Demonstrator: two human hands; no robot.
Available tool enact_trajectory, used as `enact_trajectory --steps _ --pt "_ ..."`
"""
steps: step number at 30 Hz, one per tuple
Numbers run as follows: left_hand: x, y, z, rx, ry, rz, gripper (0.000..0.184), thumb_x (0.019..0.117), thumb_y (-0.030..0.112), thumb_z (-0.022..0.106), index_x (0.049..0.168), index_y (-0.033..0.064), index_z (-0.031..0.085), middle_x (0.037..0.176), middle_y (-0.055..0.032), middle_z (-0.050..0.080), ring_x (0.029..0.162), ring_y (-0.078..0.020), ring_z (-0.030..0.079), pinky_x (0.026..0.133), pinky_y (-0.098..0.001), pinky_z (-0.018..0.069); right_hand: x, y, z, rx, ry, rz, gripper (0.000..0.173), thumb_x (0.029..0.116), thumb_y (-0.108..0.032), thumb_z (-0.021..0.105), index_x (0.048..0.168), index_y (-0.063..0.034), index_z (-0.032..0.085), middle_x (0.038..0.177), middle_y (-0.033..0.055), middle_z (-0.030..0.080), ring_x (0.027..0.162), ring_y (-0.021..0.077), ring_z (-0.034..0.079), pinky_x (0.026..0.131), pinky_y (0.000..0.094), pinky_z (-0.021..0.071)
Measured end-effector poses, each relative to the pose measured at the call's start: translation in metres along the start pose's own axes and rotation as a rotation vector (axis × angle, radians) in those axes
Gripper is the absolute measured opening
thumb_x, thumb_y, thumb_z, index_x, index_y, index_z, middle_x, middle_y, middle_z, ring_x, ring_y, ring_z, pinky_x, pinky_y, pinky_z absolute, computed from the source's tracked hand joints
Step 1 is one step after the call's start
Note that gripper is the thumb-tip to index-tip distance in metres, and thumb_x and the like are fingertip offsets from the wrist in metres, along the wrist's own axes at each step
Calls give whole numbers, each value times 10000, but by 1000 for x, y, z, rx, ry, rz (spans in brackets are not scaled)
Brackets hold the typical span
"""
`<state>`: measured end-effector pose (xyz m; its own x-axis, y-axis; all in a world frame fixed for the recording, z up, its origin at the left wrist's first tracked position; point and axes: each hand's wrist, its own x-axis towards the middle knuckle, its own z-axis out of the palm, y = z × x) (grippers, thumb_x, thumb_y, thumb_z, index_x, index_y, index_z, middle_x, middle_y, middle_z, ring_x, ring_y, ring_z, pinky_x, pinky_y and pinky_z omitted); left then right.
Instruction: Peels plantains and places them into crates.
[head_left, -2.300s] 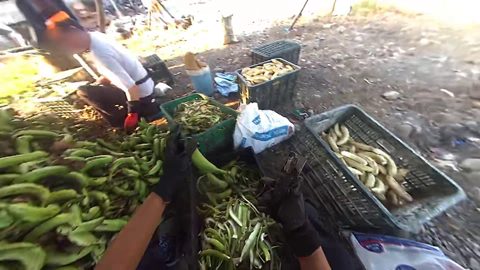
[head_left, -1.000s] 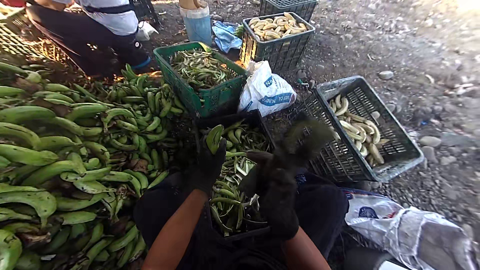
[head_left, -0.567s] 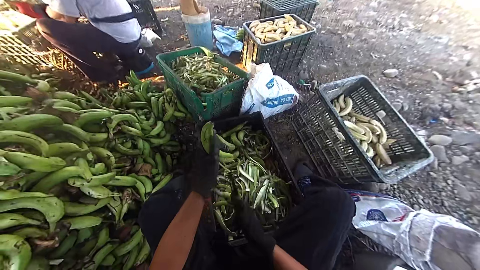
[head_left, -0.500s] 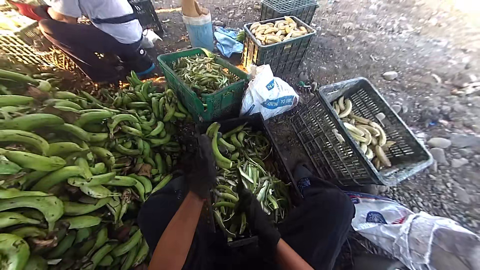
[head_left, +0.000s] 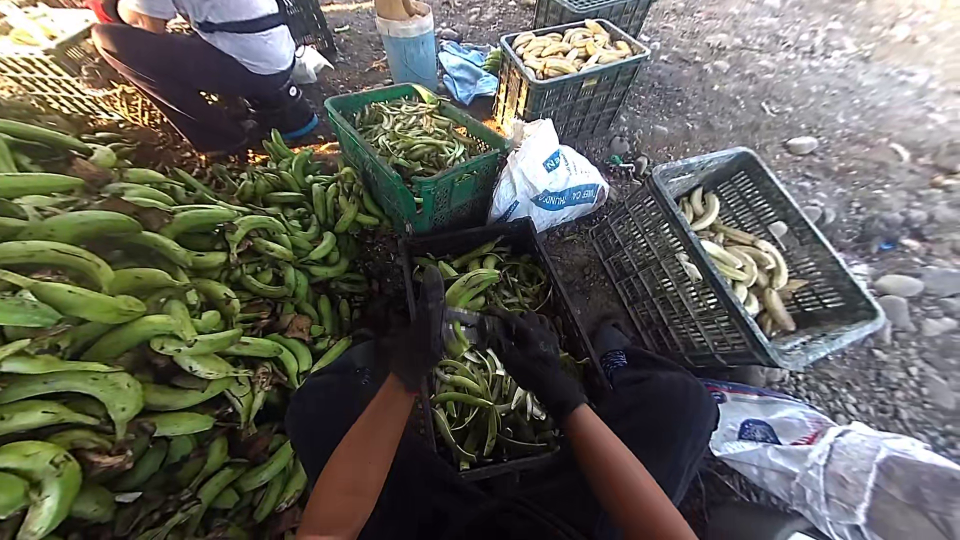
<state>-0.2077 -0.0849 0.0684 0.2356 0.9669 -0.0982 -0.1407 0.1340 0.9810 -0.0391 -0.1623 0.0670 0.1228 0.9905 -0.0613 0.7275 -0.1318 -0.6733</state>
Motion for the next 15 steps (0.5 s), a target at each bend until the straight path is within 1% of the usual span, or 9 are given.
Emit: enact_trajectory --steps 1,3,4,7,8,9,11,13,15 --pt "-3 3 5 114 63 17 604 1108 454 171 1352 42 540 1070 -97 639 938 -112 621 847 -324 543 9 -4 3 25 6 100 527 976 -571 492 1368 -263 663 1244 225 657 1203 442 573 954 653 444" --pt "-7 3 19 260 200 14 547 1122 346 193 1405 -17 489 1195 -188 615 1055 -184 613 945 -392 516 32 -7 10 8 108 266 515 997 -556 475 1392 -267 634 1259 230 650 1201 450 580 924 659 458" --pt "-11 2 24 280 225 -1 535 1124 306 189 1395 -48 485 1166 -209 616 1017 -207 623 923 -403 524 42 -7 11 9 157 331 489 1037 -519 454 1398 -235 620 1255 239 648 1193 463 583 909 674 458" --pt "-14 4 31 -33 181 -30 562 1124 351 116 1194 -16 535 742 -85 600 600 -147 612 574 -312 568 55 4 6 118 275 272 447 1080 -417 434 1365 -123 613 1187 224 682 1140 421 631 932 659 466" --pt "-8 6 26 -197 117 -14 607 1109 414 88 1152 12 540 665 -64 616 536 -144 621 516 -305 572 54 7 3 195 284 215 450 1077 -427 436 1342 -118 627 1173 192 693 1130 371 642 954 625 475" --pt "-2 7 19 -326 25 -1 668 1081 499 79 1186 33 546 682 -60 651 559 -148 645 535 -309 586 50 9 -1 263 265 148 440 1078 -414 435 1306 -101 645 1147 175 697 1112 336 646 962 596 477" --pt "4 7 6 -393 -57 -9 747 1048 609 112 1329 57 530 868 -98 702 723 -192 698 641 -359 615 39 12 -8 344 178 28 409 1064 -406 438 1187 -99 679 1009 105 694 981 234 654 892 514 511" --pt "8 6 3 -342 1 -22 743 1057 605 103 1264 71 577 890 -100 708 755 -192 703 635 -359 614 30 16 -9 341 48 -46 438 1048 -476 424 1112 -133 689 888 19 658 861 143 622 826 434 509" --pt "10 -2 0 -281 11 17 681 1077 554 121 1279 101 588 989 -73 722 844 -157 703 701 -337 612 22 17 -10 229 -71 -81 504 1027 -530 426 1188 -142 704 959 46 706 943 185 652 902 478 508"
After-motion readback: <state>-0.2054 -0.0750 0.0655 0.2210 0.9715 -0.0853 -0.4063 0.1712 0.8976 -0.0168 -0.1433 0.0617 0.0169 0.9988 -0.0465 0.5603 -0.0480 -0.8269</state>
